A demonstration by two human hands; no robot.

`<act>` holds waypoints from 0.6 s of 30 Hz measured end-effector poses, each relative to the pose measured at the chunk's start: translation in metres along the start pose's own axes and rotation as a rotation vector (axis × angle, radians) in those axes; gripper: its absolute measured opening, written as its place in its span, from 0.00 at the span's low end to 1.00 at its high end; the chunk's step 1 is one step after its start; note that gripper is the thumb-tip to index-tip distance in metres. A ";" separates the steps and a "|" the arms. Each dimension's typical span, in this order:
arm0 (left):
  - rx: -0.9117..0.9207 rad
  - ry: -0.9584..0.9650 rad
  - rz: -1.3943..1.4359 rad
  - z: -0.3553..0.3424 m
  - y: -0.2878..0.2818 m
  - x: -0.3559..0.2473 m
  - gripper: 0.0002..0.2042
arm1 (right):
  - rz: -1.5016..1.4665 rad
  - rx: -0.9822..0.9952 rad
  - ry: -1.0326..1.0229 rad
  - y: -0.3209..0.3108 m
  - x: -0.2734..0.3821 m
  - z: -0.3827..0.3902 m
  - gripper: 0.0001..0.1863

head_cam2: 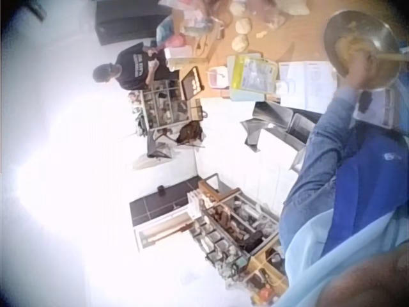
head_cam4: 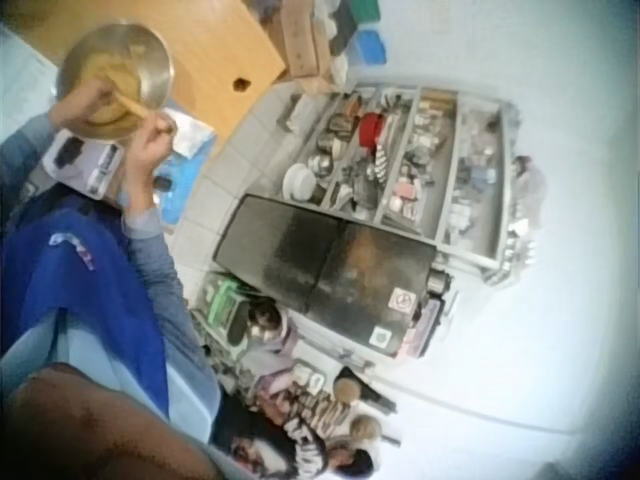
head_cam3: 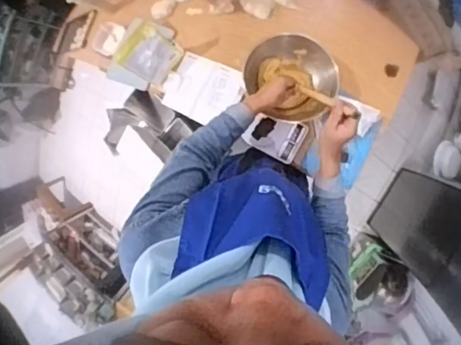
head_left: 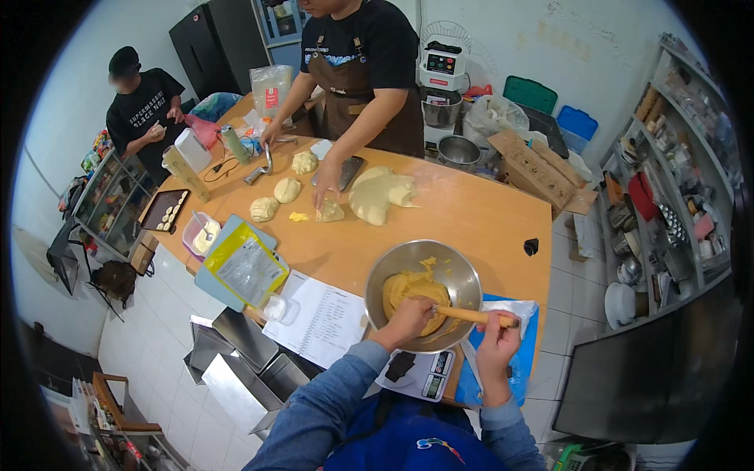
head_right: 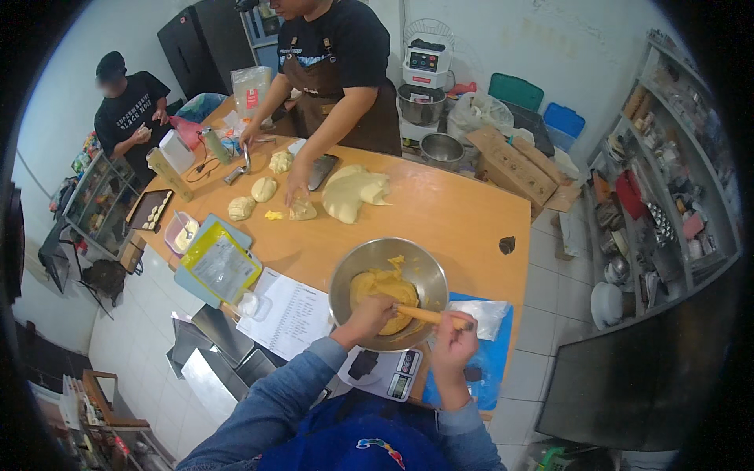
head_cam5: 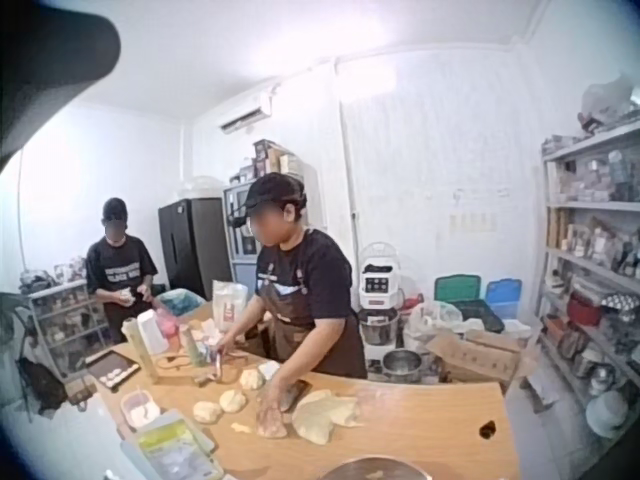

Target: The person prepares bread dough by stirring a mixture in a bowl with a spatula and then weighing and cutting smaller portions of chocolate on a digital scale.

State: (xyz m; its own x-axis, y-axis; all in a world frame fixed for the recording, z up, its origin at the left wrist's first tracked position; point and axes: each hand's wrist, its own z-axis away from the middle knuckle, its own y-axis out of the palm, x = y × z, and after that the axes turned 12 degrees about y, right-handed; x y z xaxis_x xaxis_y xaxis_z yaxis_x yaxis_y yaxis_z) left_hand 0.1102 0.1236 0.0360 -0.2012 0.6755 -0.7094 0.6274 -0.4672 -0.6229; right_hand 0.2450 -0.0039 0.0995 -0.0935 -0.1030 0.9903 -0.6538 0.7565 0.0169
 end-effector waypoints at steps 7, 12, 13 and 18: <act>-0.228 -0.256 0.300 0.001 0.009 0.002 0.05 | -0.096 0.134 -0.168 0.079 0.033 -0.037 0.05; -0.228 -0.220 0.161 -0.002 0.009 -0.003 0.07 | 0.069 0.158 -0.212 0.119 0.028 -0.044 0.12; -0.229 -0.222 0.160 -0.004 0.009 -0.003 0.07 | 0.068 0.160 -0.211 0.123 0.024 -0.049 0.12; -0.419 -0.245 0.292 0.003 0.005 0.001 0.07 | -0.186 0.171 0.094 0.137 0.014 -0.056 0.13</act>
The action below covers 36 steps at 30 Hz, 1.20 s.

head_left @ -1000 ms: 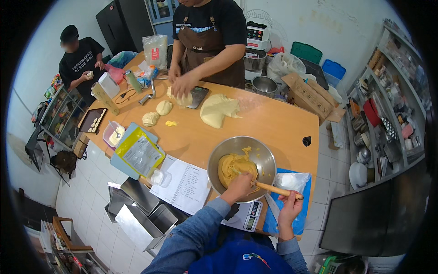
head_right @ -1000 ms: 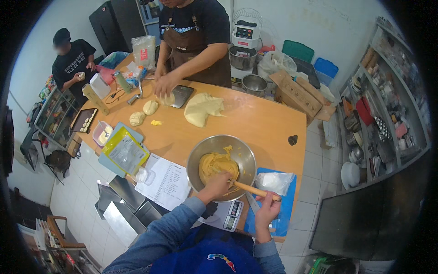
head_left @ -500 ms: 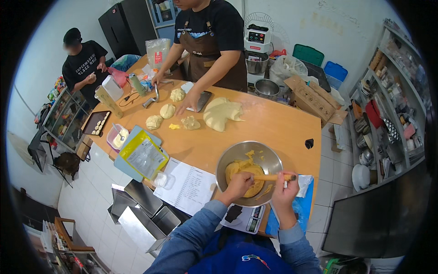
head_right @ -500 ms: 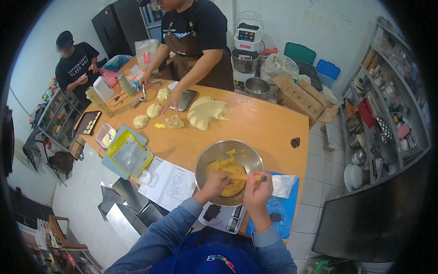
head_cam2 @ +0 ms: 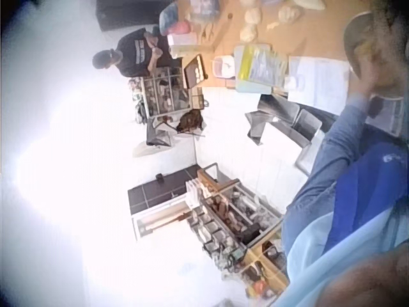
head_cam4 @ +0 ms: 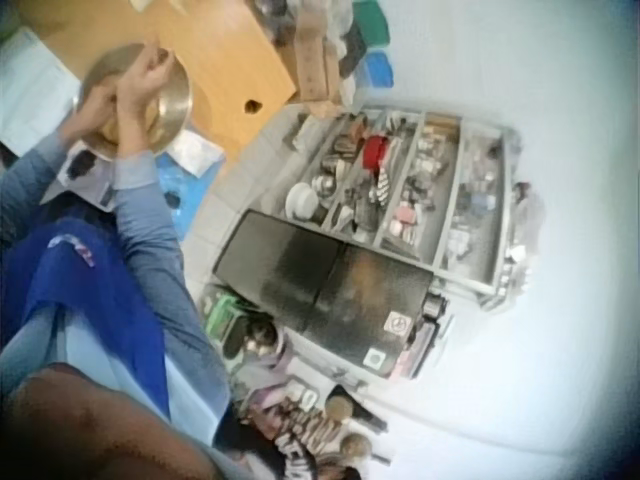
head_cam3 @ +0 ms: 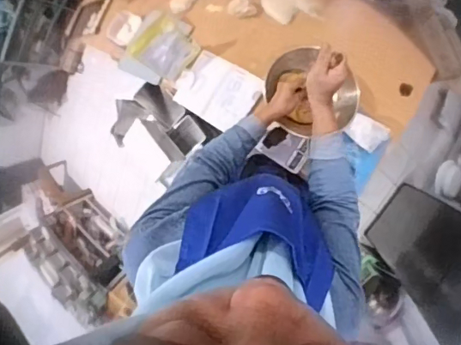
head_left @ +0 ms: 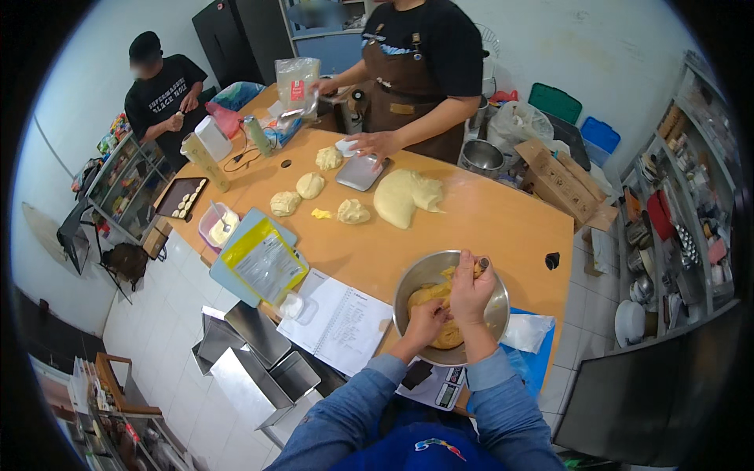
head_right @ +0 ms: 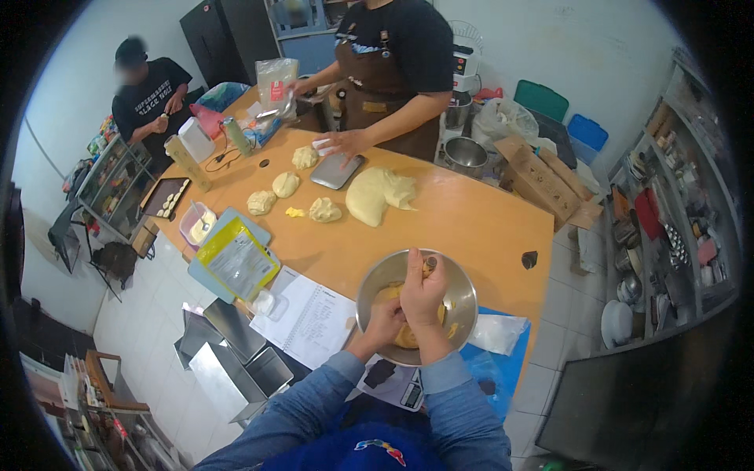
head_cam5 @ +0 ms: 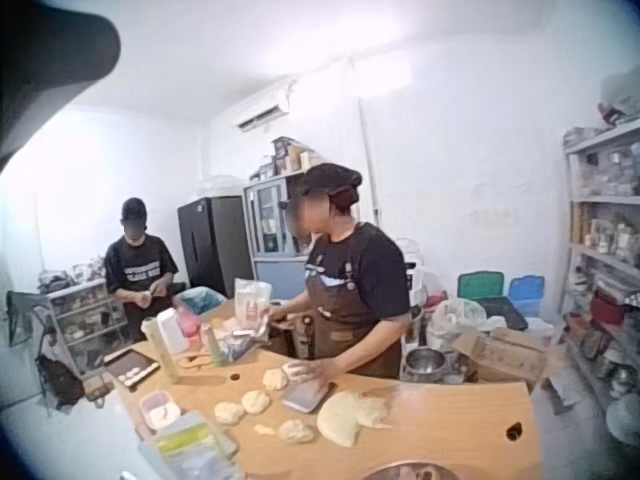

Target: The person prepares bread dough by stirring a mixture in a bowl with a spatula and then weighing and cutting smaller portions of chocolate on a digital scale.

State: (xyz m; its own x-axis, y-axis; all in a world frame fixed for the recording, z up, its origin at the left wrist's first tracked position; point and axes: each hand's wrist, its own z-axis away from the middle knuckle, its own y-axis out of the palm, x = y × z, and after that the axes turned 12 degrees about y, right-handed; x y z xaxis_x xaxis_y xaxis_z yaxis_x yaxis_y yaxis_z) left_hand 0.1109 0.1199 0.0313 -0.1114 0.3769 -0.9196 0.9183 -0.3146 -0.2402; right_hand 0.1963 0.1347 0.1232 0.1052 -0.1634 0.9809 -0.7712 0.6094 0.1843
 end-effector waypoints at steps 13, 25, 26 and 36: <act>-0.013 -0.112 -0.097 -0.008 -0.005 0.010 0.10 | 0.242 -0.075 -0.218 0.028 -0.005 -0.003 0.15; 0.070 -0.027 -0.193 -0.004 -0.007 0.010 0.11 | 0.351 -0.037 -0.302 0.025 -0.017 0.010 0.15; 0.036 -0.048 -0.185 -0.003 -0.007 0.010 0.13 | 0.382 -0.007 -0.336 0.025 -0.017 0.013 0.14; -0.009 -0.007 -0.306 -0.001 -0.024 -0.003 0.15 | 0.286 0.065 -0.203 0.027 -0.021 0.013 0.13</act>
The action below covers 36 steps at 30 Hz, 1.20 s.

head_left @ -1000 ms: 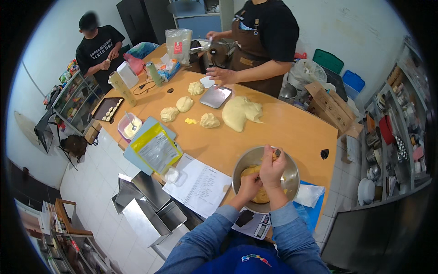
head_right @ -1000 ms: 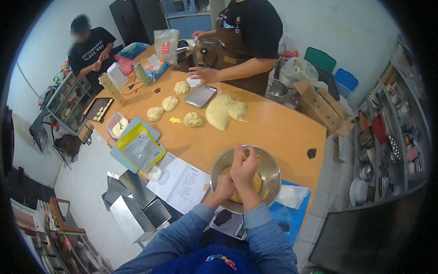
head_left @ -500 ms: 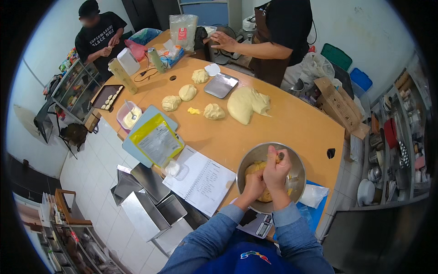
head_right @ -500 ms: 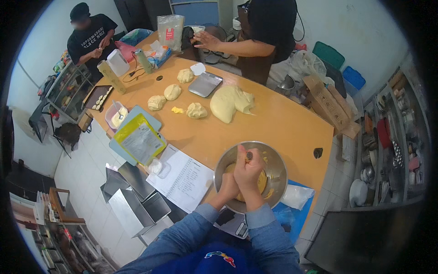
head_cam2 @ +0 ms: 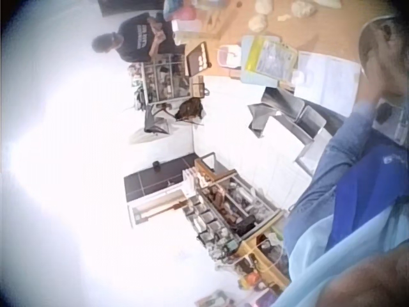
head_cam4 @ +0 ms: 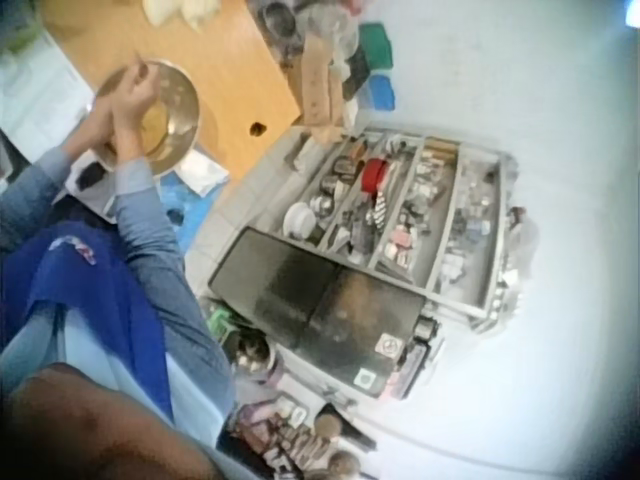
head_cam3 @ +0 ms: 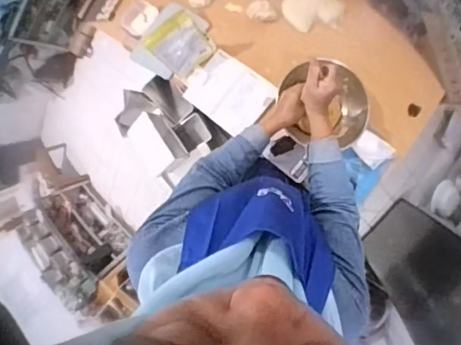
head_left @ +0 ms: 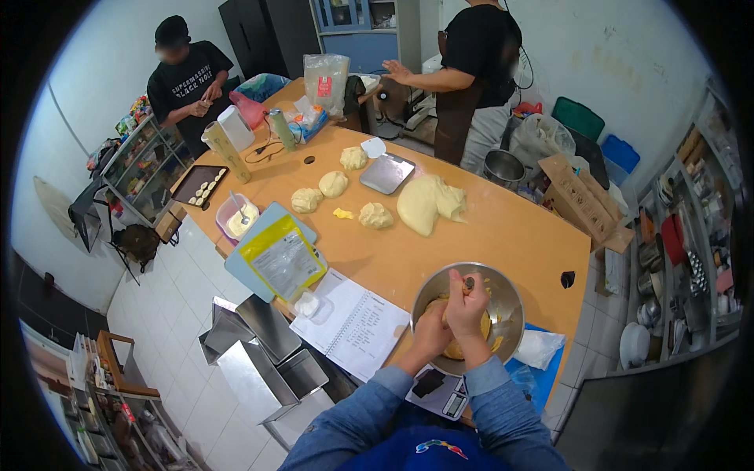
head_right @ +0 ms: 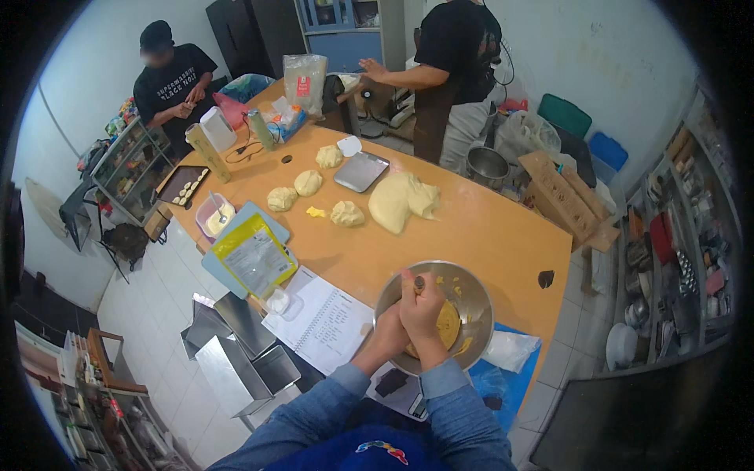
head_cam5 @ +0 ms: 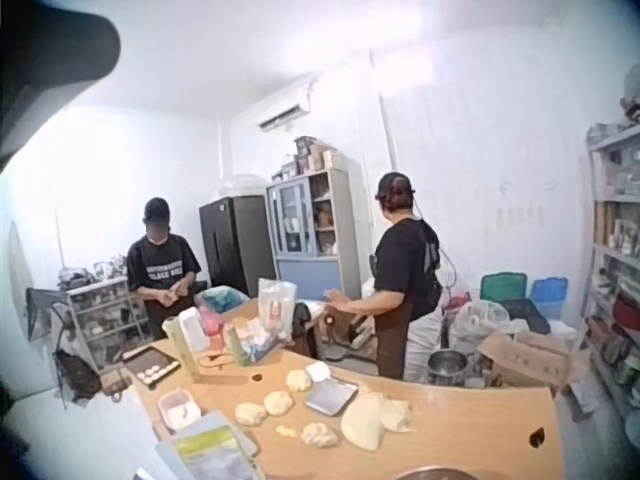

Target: The person prepares bread dough by stirring a mixture in a bowl with a spatula and then weighing and cutting smaller portions of chocolate on a digital scale.

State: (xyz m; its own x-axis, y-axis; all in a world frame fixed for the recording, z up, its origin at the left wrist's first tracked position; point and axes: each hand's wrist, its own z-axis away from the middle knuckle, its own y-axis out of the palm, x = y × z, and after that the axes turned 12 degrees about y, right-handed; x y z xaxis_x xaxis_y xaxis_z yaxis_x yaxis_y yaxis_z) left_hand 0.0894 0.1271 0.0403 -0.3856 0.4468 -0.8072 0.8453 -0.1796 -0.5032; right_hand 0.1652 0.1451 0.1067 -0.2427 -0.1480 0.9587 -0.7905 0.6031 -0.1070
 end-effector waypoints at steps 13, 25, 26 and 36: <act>-0.090 -0.088 -0.135 0.065 -0.067 -0.017 0.13 | -0.062 -0.082 0.360 -0.123 -0.049 0.033 0.08; -0.020 -0.261 -0.046 0.060 -0.055 0.000 0.15 | 1.052 0.047 0.085 -0.220 0.000 0.053 0.10; 0.026 -0.292 -0.089 0.055 -0.051 0.000 0.16 | 1.055 0.045 0.086 -0.220 0.004 0.053 0.10; -0.050 -0.468 -0.244 0.038 -0.006 0.011 0.11 | 1.341 0.488 0.064 -0.146 -0.040 0.067 0.10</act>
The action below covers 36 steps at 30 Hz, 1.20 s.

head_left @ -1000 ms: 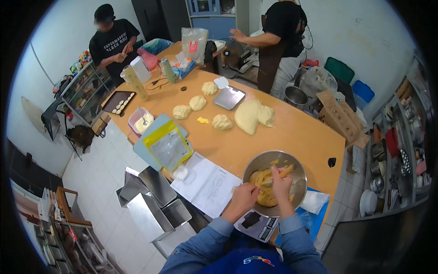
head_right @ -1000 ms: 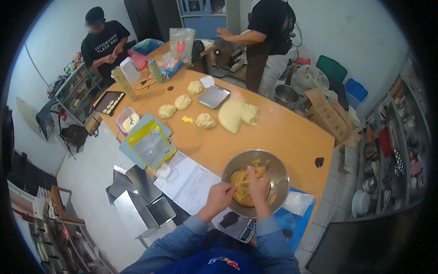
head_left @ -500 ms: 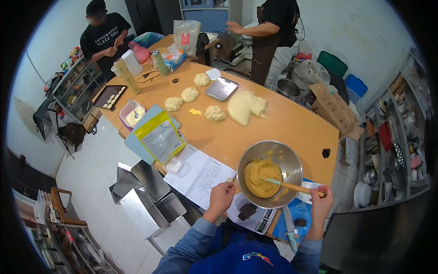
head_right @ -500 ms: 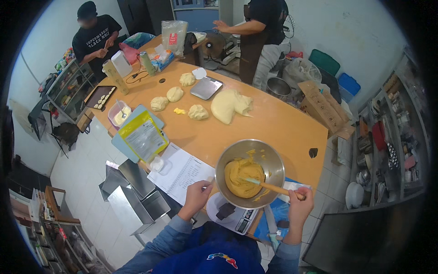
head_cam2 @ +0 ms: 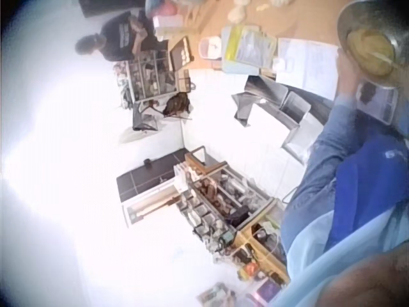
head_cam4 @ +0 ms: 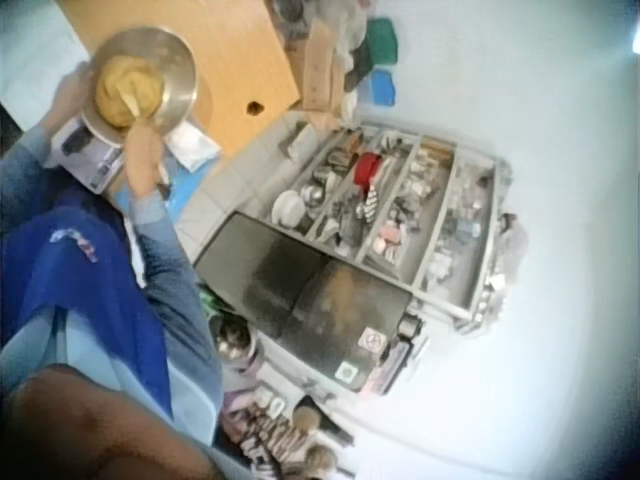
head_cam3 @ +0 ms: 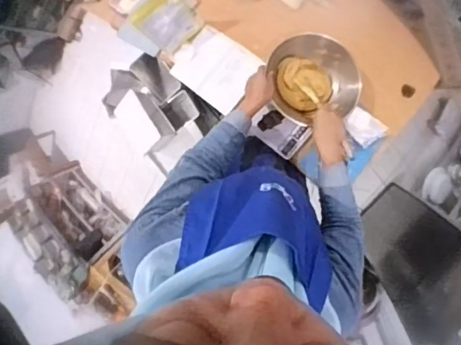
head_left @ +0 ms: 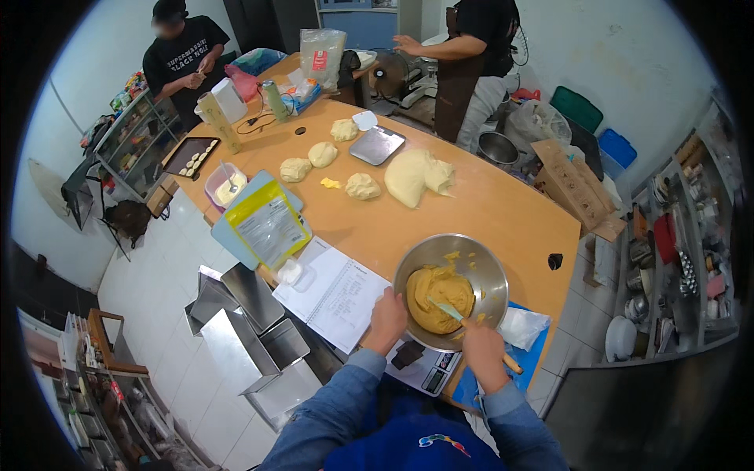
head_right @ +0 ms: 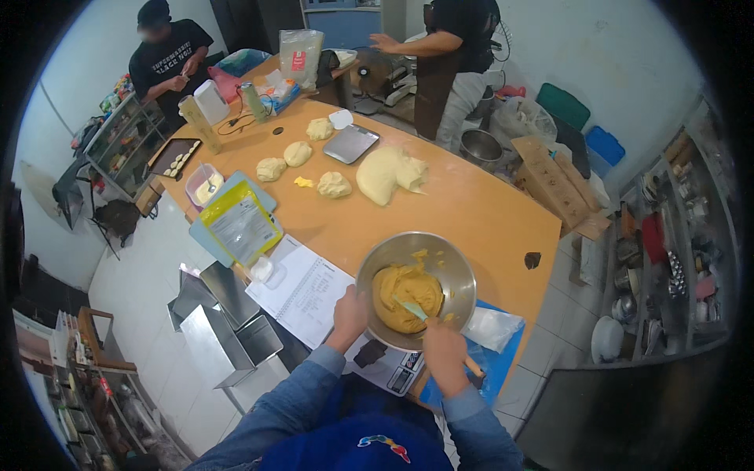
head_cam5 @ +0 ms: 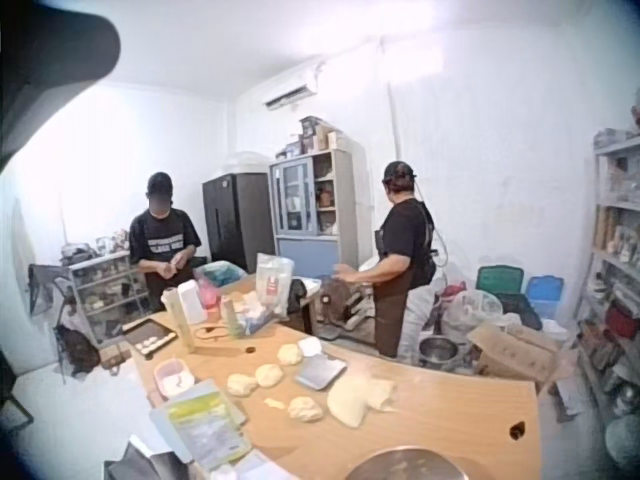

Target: The person prepares bread dough by stirring a mixture in a bowl with a spatula and then weighing and cutting smaller portions of chocolate on a digital scale.

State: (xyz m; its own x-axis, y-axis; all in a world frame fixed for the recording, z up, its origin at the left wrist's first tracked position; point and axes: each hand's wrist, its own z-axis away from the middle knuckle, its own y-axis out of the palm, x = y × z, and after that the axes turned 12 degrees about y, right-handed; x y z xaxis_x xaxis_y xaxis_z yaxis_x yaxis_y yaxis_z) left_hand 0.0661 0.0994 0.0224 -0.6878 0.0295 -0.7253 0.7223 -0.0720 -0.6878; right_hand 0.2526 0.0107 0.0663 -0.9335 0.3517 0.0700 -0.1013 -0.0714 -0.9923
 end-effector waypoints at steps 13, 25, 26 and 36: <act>-0.100 -0.044 -0.011 0.003 0.011 -0.005 0.10 | -0.210 0.434 0.001 -0.059 -0.042 -0.031 0.16; -0.004 0.043 -0.046 -0.016 0.006 -0.004 0.09 | 0.038 0.324 0.180 -0.054 -0.024 -0.028 0.14; -0.004 0.037 -0.034 -0.015 0.006 -0.005 0.09 | 0.021 0.310 0.186 -0.044 -0.024 -0.029 0.14; -0.093 0.070 0.064 -0.013 0.003 0.013 0.15 | -0.483 -0.576 0.123 -0.066 -0.075 0.048 0.12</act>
State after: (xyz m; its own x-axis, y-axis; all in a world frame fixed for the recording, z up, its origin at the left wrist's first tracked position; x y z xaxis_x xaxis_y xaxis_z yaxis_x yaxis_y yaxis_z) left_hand 0.0602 0.1126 0.0108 -0.6359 0.0977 -0.7656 0.7702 0.0169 -0.6376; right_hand 0.3130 -0.0560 0.1320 -0.7825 0.3236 0.5320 -0.2623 0.6035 -0.7530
